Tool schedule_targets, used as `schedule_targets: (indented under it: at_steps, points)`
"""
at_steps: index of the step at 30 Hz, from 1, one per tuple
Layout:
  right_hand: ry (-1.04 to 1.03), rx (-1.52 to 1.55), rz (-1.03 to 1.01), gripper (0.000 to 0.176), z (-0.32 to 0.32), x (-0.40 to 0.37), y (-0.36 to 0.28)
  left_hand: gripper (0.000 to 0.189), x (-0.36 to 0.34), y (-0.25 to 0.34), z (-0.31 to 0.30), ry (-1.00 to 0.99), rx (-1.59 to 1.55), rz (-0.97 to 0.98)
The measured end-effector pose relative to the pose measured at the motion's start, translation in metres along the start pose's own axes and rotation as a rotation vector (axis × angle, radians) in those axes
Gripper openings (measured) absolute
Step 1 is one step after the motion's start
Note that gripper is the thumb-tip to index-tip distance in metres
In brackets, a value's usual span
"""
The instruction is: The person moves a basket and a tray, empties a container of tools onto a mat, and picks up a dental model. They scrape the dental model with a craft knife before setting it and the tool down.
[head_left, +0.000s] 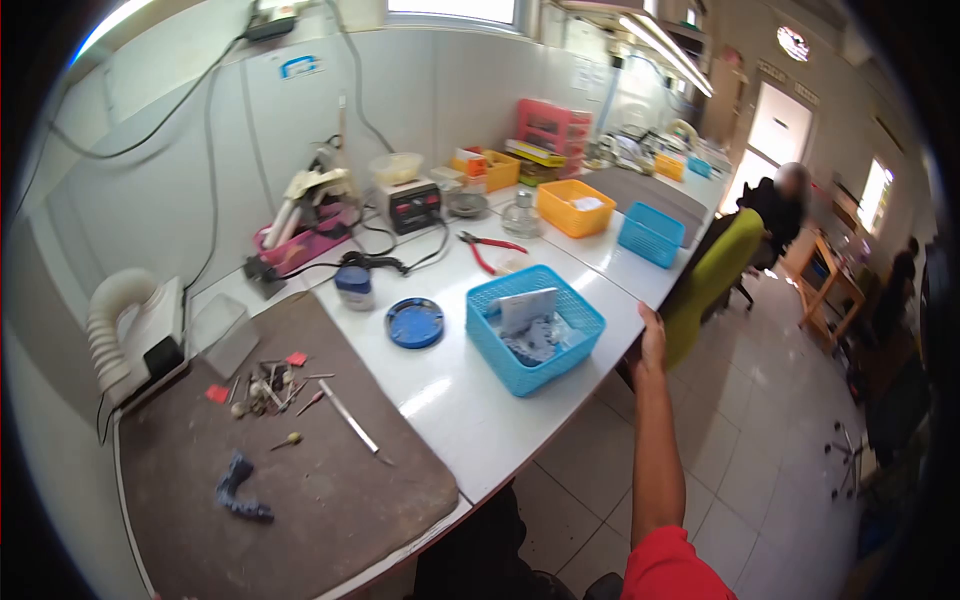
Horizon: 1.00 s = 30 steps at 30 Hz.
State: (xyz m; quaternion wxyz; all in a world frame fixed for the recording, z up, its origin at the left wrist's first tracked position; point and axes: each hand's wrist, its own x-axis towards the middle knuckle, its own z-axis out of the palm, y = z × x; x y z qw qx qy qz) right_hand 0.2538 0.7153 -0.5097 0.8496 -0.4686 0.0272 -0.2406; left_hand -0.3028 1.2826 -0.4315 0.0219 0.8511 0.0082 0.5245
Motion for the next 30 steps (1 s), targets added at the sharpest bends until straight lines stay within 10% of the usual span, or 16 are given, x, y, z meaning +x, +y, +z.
schedule_targets:
  at_steps: [5, 9, 14, 20, 30]
  points:
    - [-0.046, -0.023, 0.127, 0.070, 0.007, -0.013, -0.017, 0.044, -0.037, -0.042, -0.011, 0.262, -0.094, -0.732]
    - [-0.036, -0.010, 0.114, 0.075, 0.010, -0.014, -0.015, 0.034, 0.003, -0.031, 0.007, 0.361, -0.112, -0.812]
    - [0.013, -0.093, 0.096, 0.081, 0.018, -0.022, -0.020, 0.052, 0.003, -0.055, -0.005, -0.218, 0.679, -0.762]
    - [0.013, -0.099, 0.120, 0.089, 0.014, -0.022, -0.015, 0.069, 0.034, -0.051, -0.007, -0.533, 0.610, -1.128]
    - [0.094, -0.186, 0.112, 0.086, 0.017, -0.018, -0.029, 0.086, 0.021, -0.067, -0.003, -0.470, 0.786, -1.386]
